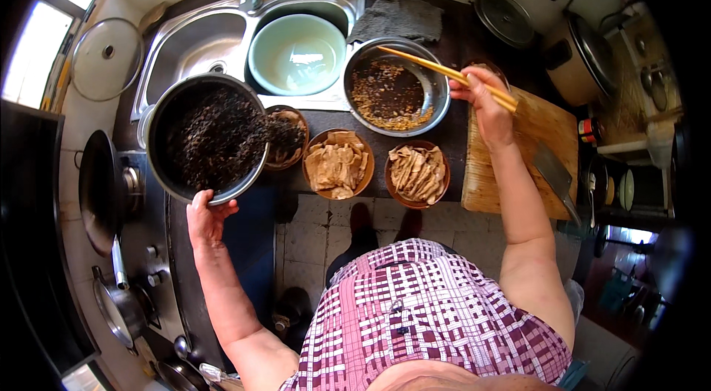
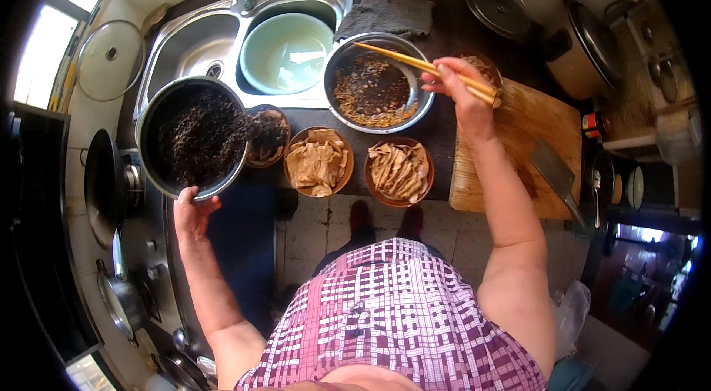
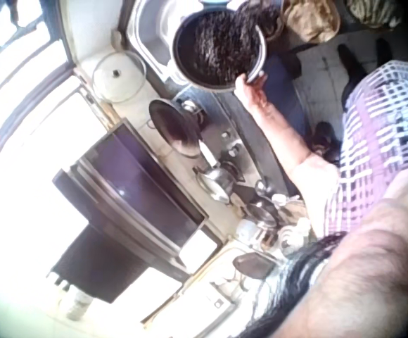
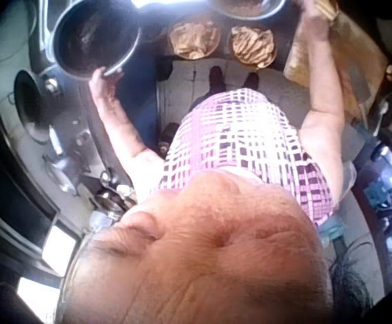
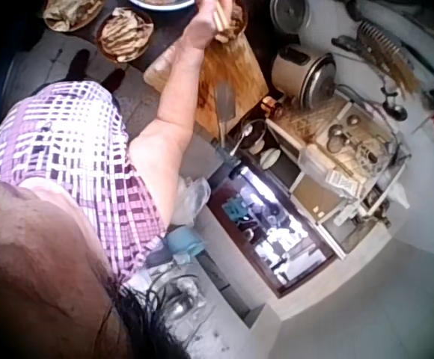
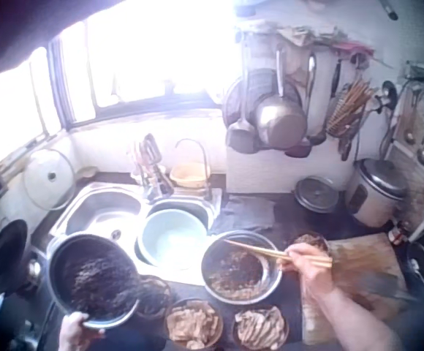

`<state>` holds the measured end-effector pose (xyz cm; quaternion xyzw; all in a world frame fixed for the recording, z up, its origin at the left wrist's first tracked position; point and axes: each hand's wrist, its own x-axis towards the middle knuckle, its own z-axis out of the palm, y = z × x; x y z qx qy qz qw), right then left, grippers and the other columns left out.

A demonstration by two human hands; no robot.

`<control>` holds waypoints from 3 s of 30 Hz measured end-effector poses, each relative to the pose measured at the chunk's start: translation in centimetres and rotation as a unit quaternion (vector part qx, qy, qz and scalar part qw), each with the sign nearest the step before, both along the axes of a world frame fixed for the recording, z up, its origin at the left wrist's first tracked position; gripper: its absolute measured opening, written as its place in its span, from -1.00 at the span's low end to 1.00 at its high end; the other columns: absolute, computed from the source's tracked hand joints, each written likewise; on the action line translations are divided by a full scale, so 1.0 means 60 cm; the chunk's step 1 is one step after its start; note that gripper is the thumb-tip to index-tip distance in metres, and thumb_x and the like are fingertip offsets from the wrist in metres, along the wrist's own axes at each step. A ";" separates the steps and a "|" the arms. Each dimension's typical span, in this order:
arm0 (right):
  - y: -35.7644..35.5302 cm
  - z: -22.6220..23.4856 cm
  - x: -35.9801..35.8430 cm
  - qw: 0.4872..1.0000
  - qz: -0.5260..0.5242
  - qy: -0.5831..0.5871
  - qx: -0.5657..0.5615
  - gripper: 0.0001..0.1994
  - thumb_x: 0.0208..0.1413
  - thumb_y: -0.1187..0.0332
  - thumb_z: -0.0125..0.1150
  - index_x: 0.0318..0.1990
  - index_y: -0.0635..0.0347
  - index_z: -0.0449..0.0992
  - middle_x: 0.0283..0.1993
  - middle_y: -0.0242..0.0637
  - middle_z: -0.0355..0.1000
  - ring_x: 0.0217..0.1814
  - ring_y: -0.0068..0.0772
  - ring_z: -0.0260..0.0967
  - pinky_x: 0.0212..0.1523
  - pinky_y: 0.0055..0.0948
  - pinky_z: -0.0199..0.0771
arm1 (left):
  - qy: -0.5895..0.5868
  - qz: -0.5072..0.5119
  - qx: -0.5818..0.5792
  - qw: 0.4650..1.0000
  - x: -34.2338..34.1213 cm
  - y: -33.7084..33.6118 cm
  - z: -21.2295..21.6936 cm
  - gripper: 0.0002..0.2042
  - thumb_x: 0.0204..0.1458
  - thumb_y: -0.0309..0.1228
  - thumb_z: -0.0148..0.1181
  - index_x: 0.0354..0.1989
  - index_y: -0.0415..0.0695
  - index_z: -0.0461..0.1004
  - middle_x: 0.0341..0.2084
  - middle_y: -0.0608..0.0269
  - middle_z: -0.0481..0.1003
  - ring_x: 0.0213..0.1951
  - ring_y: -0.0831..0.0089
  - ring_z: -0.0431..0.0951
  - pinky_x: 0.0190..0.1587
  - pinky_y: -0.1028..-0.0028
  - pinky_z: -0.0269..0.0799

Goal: The person uses chopsticks to arrange thin, light-brown slices on a wooden cutting board. They then transfer dark, shredded material from a large metal bowl into several small bowls using their hands.

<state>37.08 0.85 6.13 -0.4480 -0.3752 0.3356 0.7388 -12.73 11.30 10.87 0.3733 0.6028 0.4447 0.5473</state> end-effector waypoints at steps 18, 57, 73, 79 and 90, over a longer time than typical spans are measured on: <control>-0.257 -0.117 0.175 0.776 -0.294 -0.553 -0.077 -0.76 0.08 0.61 0.24 -0.07 0.28 0.48 -0.09 -0.11 0.35 -0.17 -0.19 0.43 -0.18 -0.40 0.50 | -0.030 0.009 -0.024 0.999 0.008 0.008 -0.018 -0.84 0.10 -0.42 -0.02 -0.30 -0.28 0.39 -0.52 -0.02 0.56 -0.54 0.16 0.61 -0.52 0.22 0.62; 0.368 0.110 -0.240 0.884 0.228 -0.393 -0.108 -0.57 0.12 0.11 0.33 -0.01 0.28 0.55 -0.24 -0.24 0.55 -0.32 -0.58 0.44 -0.39 -0.54 0.53 | 0.038 -0.164 -0.062 0.984 -0.014 0.123 0.026 -0.72 -0.01 -0.45 -0.01 -0.17 -0.40 0.38 -0.55 -0.02 0.53 -0.67 0.20 0.54 -0.61 0.31 0.57; 0.527 0.197 -0.334 0.680 0.227 -0.690 -0.104 -0.52 0.02 -0.08 0.31 -0.23 0.21 0.59 -0.21 -0.02 0.54 -0.07 0.01 0.47 -0.07 -0.16 0.44 | 0.164 -0.299 -0.066 0.938 -0.008 0.242 0.056 -0.73 -0.10 -0.37 0.09 -0.39 -0.39 0.50 -0.59 -0.04 0.52 -0.71 0.19 0.51 -0.55 0.35 0.53; 0.547 0.151 -0.273 0.736 0.290 -0.601 -0.111 -0.58 0.05 0.06 0.31 -0.34 0.36 0.55 -0.53 -0.08 0.45 -0.50 -0.22 0.44 -0.42 -0.24 0.44 | 0.243 -0.285 -0.030 0.927 0.024 0.281 0.075 -0.66 0.02 -0.21 0.14 -0.30 -0.33 0.49 -0.66 0.11 0.46 -0.73 0.30 0.47 -0.63 0.40 0.42; 0.419 0.107 -0.179 0.855 0.169 -0.466 -0.153 -0.70 0.07 0.23 0.21 -0.31 0.39 0.55 -0.53 -0.03 0.45 -0.47 -0.36 0.39 -0.30 -0.30 0.42 | 0.450 -0.033 0.452 0.770 0.136 0.122 0.038 -0.67 0.04 -0.22 0.30 -0.20 -0.24 0.46 -0.31 0.08 0.50 -0.21 0.10 0.50 -0.11 0.22 0.42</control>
